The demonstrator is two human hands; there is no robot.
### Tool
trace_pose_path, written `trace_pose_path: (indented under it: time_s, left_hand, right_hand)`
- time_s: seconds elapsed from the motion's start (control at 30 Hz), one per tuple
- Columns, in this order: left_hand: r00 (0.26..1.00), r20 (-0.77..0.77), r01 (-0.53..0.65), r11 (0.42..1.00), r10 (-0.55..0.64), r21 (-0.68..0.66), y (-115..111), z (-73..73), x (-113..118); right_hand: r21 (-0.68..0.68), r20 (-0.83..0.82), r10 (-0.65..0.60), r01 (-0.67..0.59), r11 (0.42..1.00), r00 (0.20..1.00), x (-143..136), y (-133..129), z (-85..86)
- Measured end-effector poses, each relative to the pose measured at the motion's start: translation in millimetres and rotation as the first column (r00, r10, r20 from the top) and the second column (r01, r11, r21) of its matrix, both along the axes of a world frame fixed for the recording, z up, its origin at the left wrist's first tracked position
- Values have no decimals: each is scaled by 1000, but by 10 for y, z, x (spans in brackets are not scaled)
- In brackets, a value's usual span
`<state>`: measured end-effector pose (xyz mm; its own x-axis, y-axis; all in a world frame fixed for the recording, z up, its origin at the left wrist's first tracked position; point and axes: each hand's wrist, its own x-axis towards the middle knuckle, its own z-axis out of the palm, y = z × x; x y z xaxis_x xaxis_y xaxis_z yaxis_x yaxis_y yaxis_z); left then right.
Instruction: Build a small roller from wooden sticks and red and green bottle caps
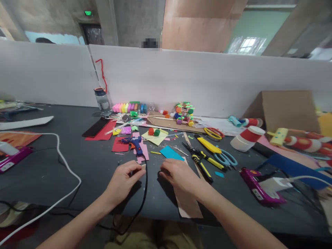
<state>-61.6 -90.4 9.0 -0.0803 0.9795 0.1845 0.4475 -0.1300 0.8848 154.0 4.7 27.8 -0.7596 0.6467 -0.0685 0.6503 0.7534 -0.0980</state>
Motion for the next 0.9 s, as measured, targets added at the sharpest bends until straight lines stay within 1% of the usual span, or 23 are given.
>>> trace_pose_path:
  time_s: [0.07, 0.1, 0.2, 0.27, 0.33, 0.37, 0.43, 0.53, 0.6, 0.7, 0.8, 0.9]
  left_hand:
    - [1000, -7, 21, 1000, -20, 16, 47, -11, -3]
    - [999, -11, 30, 999, -30, 23, 69, -22, -4]
    - [998, -31, 63, 997, -62, 40, 129, -44, 6]
    - [995, -59, 85, 995, -82, 45, 177, -33, 31]
    - [992, -88, 93, 994, -87, 60, 246, 1, 69]
    - [991, -101, 99, 993, -91, 69, 290, 24, 93]
    - [986, -125, 122, 989, -111, 87, 387, 72, 152]
    - [979, -156, 149, 984, -133, 100, 534, 128, 256]
    - [975, -171, 158, 983, -140, 95, 611, 143, 317]
    - [966, -209, 168, 983, -149, 75, 669, 139, 344]
    - [953, -257, 179, 983, -162, 48, 628, 127, 256]
    - [955, -259, 155, 987, -142, 32, 501, 126, 71]
  right_hand:
    - [63, -2, -110, 110, 992, 994, 142, 40, -31]
    - [102, -13, -178, 178, 979, 984, 237, 67, -48]
    - [198, -97, -365, 378, 904, 926, 561, 158, -100]
    - [208, -175, -424, 455, 866, 888, 747, 220, -134]
    - [171, -264, -424, 475, 863, 866, 851, 270, -161]
    - [140, -310, -404, 461, 876, 861, 863, 284, -166]
    - [54, -395, -331, 381, 923, 857, 803, 279, -147]
    - [-87, -487, -221, 205, 975, 845, 543, 208, -56]
    - [-163, -526, -168, 95, 982, 834, 317, 157, 10]
    - [-237, -550, -120, -17, 971, 826, 24, 121, 62]
    - [-257, -526, -101, -45, 966, 844, -100, 137, 55]
    - [-208, -452, -111, 16, 978, 885, -3, 157, 14]
